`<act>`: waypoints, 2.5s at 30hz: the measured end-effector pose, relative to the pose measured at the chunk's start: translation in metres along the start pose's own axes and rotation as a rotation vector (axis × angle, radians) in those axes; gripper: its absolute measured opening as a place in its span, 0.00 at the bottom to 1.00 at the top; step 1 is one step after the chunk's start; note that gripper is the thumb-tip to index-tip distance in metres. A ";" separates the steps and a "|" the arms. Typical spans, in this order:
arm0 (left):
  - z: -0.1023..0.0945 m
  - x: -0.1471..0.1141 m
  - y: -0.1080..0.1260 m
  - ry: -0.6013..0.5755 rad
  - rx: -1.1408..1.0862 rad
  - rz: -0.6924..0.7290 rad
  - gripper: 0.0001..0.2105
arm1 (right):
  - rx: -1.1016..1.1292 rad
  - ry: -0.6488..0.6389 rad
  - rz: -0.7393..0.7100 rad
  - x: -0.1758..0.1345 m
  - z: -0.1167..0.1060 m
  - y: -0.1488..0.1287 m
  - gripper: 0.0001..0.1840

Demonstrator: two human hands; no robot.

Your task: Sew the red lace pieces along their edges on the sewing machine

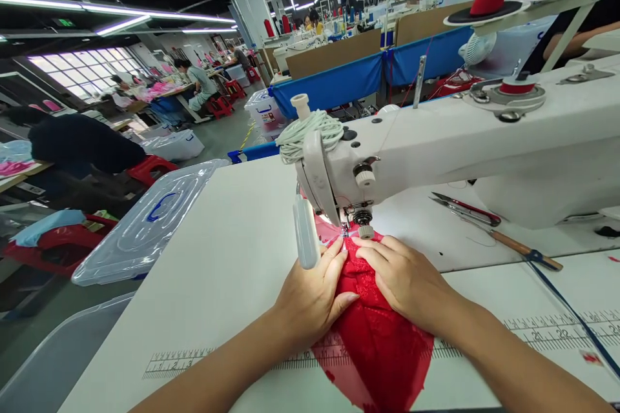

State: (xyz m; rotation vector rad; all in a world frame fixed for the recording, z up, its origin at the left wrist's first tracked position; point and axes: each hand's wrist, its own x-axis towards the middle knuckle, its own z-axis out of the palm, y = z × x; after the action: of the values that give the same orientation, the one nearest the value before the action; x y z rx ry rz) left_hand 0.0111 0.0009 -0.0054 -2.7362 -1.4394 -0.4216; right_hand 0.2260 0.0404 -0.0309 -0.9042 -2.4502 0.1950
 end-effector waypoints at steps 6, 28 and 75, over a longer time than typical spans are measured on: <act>0.002 0.000 0.001 -0.027 0.024 -0.010 0.27 | -0.012 -0.022 0.002 0.004 -0.004 -0.001 0.24; -0.002 0.005 0.001 -0.026 0.023 -0.020 0.28 | -0.019 -0.046 0.046 0.007 -0.003 0.000 0.25; -0.006 -0.005 -0.009 0.145 0.095 0.173 0.40 | -0.144 0.146 -0.186 -0.001 -0.009 -0.002 0.19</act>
State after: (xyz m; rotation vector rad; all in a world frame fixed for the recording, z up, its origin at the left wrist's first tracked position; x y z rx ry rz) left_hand -0.0003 0.0016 -0.0016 -2.6645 -1.1477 -0.5179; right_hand 0.2303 0.0380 -0.0225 -0.7161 -2.4164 -0.1113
